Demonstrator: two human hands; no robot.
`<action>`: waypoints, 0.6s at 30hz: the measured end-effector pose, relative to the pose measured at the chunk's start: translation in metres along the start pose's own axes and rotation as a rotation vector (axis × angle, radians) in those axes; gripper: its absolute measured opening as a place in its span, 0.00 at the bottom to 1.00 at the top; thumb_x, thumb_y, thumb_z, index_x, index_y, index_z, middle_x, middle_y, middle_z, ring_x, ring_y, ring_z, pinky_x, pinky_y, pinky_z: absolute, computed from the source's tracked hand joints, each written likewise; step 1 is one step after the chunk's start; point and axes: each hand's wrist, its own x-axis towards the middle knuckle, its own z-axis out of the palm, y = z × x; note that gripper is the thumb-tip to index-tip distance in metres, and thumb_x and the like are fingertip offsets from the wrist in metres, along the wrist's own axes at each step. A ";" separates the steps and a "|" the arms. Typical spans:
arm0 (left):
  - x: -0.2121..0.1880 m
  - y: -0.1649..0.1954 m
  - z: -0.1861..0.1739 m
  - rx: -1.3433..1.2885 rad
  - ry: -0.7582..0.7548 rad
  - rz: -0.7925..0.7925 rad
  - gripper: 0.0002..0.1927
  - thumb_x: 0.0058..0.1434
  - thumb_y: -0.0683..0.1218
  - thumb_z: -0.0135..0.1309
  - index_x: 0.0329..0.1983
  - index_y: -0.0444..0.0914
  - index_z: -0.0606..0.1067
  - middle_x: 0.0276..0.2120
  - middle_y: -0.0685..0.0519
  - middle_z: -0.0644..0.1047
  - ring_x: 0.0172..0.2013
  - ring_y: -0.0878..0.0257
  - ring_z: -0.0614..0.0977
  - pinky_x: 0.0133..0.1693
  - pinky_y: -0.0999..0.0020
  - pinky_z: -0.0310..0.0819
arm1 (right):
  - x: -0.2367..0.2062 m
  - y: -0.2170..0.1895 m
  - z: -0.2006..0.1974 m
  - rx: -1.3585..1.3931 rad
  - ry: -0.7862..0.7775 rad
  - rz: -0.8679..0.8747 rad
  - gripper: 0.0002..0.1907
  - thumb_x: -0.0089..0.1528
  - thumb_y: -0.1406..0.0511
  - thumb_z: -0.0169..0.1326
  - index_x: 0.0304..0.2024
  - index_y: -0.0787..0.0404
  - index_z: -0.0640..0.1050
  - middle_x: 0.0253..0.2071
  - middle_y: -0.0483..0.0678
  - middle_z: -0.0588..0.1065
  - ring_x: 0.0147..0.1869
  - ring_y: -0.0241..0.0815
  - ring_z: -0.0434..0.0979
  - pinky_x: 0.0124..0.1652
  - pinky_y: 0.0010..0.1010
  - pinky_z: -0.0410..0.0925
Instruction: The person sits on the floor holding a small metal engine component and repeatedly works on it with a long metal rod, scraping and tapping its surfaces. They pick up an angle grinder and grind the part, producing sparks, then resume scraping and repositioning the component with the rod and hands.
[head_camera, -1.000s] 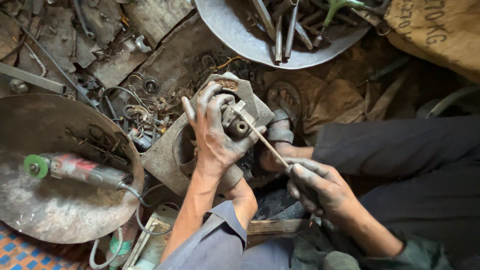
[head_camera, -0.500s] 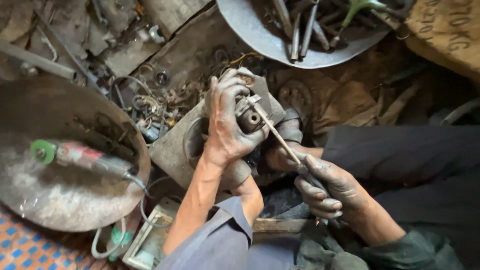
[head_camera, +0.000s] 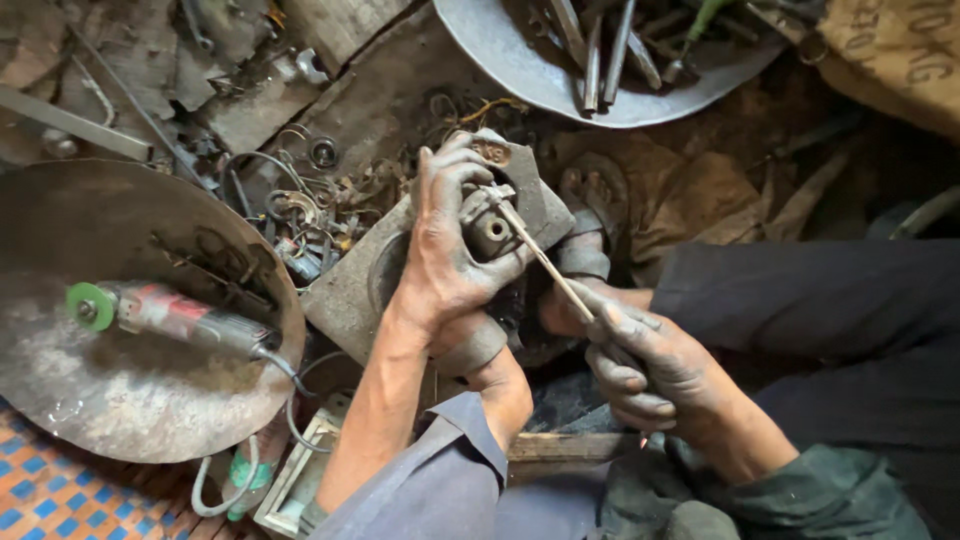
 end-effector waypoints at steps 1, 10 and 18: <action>0.000 -0.001 0.000 -0.008 -0.007 -0.007 0.38 0.46 0.47 0.74 0.57 0.36 0.66 0.60 0.44 0.69 0.69 0.41 0.67 0.75 0.46 0.50 | 0.000 0.000 0.000 -0.067 0.072 -0.008 0.16 0.67 0.53 0.46 0.52 0.54 0.71 0.17 0.42 0.63 0.07 0.31 0.52 0.07 0.24 0.48; 0.000 0.002 -0.004 -0.011 -0.055 -0.008 0.40 0.45 0.44 0.73 0.59 0.36 0.65 0.60 0.43 0.69 0.69 0.42 0.67 0.75 0.43 0.43 | 0.002 0.008 0.022 -0.621 0.299 -0.388 0.25 0.68 0.60 0.50 0.68 0.54 0.74 0.17 0.38 0.62 0.17 0.27 0.57 0.18 0.21 0.52; 0.005 0.010 0.000 -0.014 -0.016 -0.019 0.37 0.47 0.46 0.74 0.56 0.38 0.66 0.61 0.43 0.71 0.65 0.44 0.72 0.74 0.45 0.53 | -0.013 0.002 0.044 -1.355 0.393 -1.005 0.22 0.65 0.68 0.54 0.62 0.62 0.75 0.39 0.46 0.81 0.42 0.31 0.77 0.39 0.24 0.71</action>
